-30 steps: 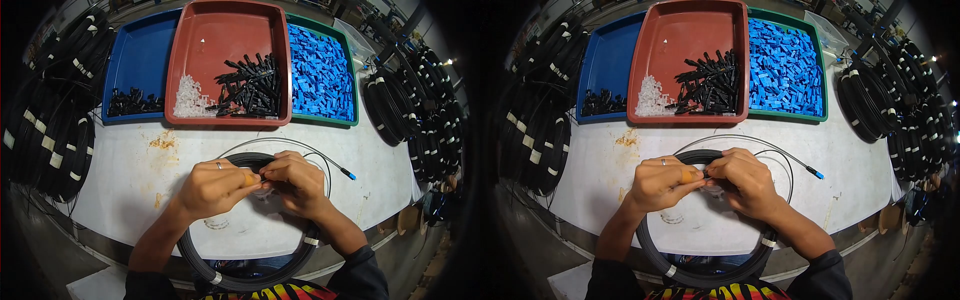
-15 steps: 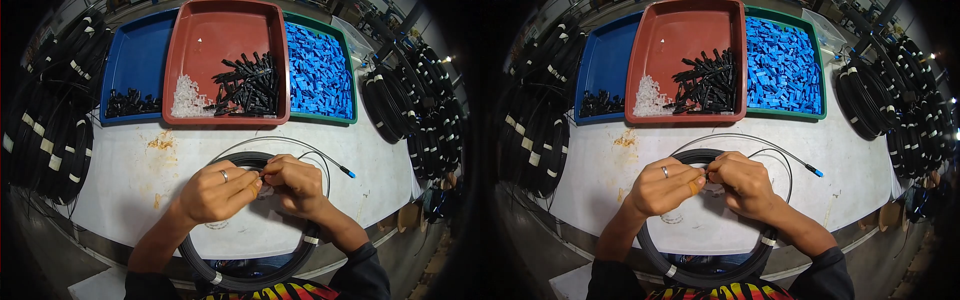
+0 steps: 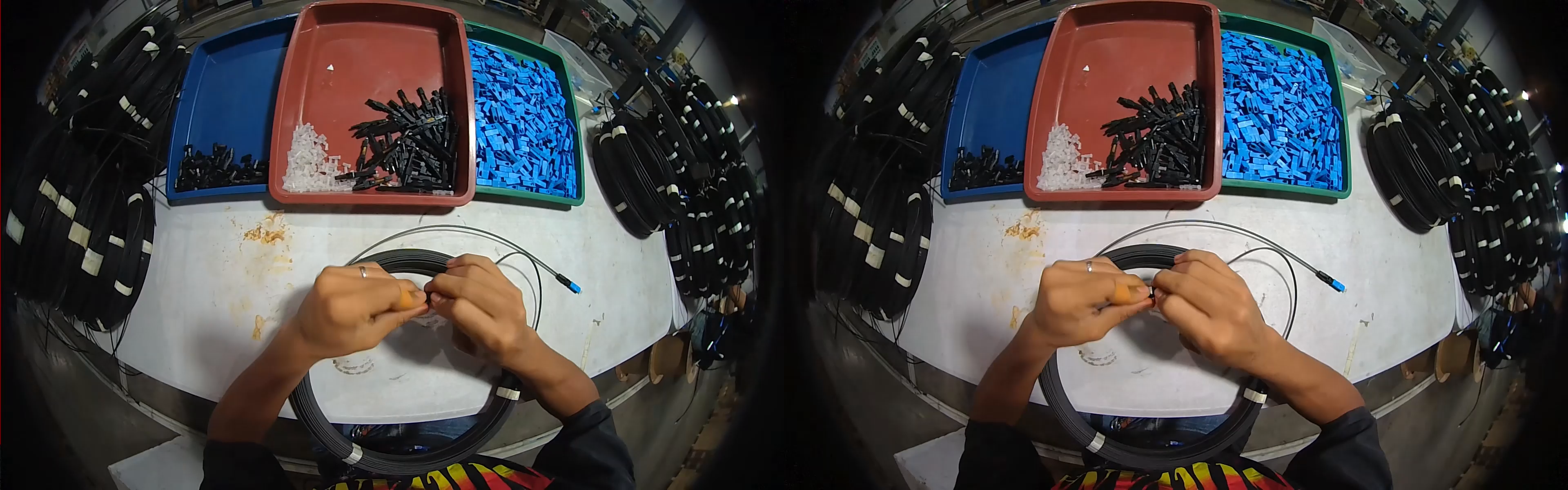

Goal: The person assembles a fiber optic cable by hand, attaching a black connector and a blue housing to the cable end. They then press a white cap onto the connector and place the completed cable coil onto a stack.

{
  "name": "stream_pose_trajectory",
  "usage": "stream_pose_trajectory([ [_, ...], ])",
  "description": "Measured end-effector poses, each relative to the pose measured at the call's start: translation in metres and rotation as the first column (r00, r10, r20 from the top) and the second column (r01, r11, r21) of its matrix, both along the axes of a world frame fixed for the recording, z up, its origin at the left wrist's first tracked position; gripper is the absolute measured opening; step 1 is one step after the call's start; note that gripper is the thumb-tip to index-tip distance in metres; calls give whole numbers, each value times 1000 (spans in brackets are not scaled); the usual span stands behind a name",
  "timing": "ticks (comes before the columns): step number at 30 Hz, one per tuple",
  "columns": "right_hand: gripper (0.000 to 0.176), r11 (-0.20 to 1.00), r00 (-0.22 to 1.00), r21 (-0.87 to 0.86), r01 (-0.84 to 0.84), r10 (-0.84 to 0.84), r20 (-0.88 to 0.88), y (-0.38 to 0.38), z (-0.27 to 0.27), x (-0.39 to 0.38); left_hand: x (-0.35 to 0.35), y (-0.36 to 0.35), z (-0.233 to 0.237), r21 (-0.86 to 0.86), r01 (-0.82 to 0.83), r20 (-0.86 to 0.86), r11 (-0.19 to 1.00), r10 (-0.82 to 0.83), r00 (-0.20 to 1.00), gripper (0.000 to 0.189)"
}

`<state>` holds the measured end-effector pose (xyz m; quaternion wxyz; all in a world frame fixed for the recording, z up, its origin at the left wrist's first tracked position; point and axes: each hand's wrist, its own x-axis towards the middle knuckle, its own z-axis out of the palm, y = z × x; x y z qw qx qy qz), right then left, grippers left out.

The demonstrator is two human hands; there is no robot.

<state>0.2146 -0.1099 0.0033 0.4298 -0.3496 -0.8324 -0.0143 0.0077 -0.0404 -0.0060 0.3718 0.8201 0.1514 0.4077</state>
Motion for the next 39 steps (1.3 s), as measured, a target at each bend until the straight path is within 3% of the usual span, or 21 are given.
stream_pose_trajectory([
  [2,31,977,987,-207,-46,13,-160,-2,-7,1,4,2,0,520,-24,23,854,14,1000,13],
  [3,31,977,987,-209,-39,5,-161,-3,-9,3,4,1,2,518,-16,22,855,5,1000,13],
  [5,34,950,984,-304,-71,16,-177,-2,-11,5,3,-1,5,674,-20,-24,739,49,999,13],
  [9,33,920,970,-376,-113,20,-242,-1,-12,7,3,3,-3,712,-48,-17,700,85,996,7],
  [12,29,965,986,-255,-58,15,-166,0,-6,4,1,4,-7,409,-73,56,909,55,997,10],
  [13,26,988,994,-153,-34,18,-104,2,-5,4,0,2,-5,409,-74,56,909,56,997,10],
  [14,23,999,999,-47,-15,13,-42,3,-4,4,-1,0,-2,277,-62,31,959,56,998,12],
  [15,23,999,999,-47,-14,12,-41,4,-3,4,-2,-1,0,139,-51,7,989,51,999,13],
  [19,19,998,999,61,-3,0,43,1,-3,-1,-1,-2,2,39,-30,-35,999,32,999,16],
  [21,18,998,998,62,21,-24,60,0,-3,-1,2,-1,-3,179,-19,15,984,16,1000,15],
  [22,18,1000,1000,-18,-4,4,14,0,-3,0,2,0,-3,177,-17,15,984,14,1000,15],
  [24,19,995,999,-96,-32,29,-33,1,-4,2,1,3,0,474,11,-16,880,-4,1000,14],
  [25,21,988,995,-143,-56,43,-92,2,-6,3,1,2,1,473,10,-16,881,-3,1000,14],
  [27,23,978,987,-190,-86,58,-151,2,-8,3,1,1,4,641,-6,-28,767,31,999,13],
  [28,25,963,980,-249,-99,51,-193,2,-8,4,1,0,5,640,-7,-27,768,32,999,13],
  [30,27,944,972,-309,-113,40,-232,0,-8,6,1,-4,4,754,-17,-57,657,92,994,14],
  [34,23,945,971,-315,-91,15,-237,0,-8,4,-2,2,2,680,8,-54,733,39,998,14],
  [36,21,958,974,-280,-65,0,-225,1,-7,2,-2,3,-5,390,-30,42,921,14,999,14],
  [37,17,988,988,-149,-43,20,-154,3,-6,3,-3,1,-4,389,-29,43,921,13,999,14],
  [38,15,999,996,-12,-29,28,-79,4,-5,4,-5,-2,1,220,-34,7,975,33,999,15],
  [39,15,1000,997,-11,-26,25,-78,4,-4,4,-5,-4,4,43,-43,-34,998,45,998,16],
])
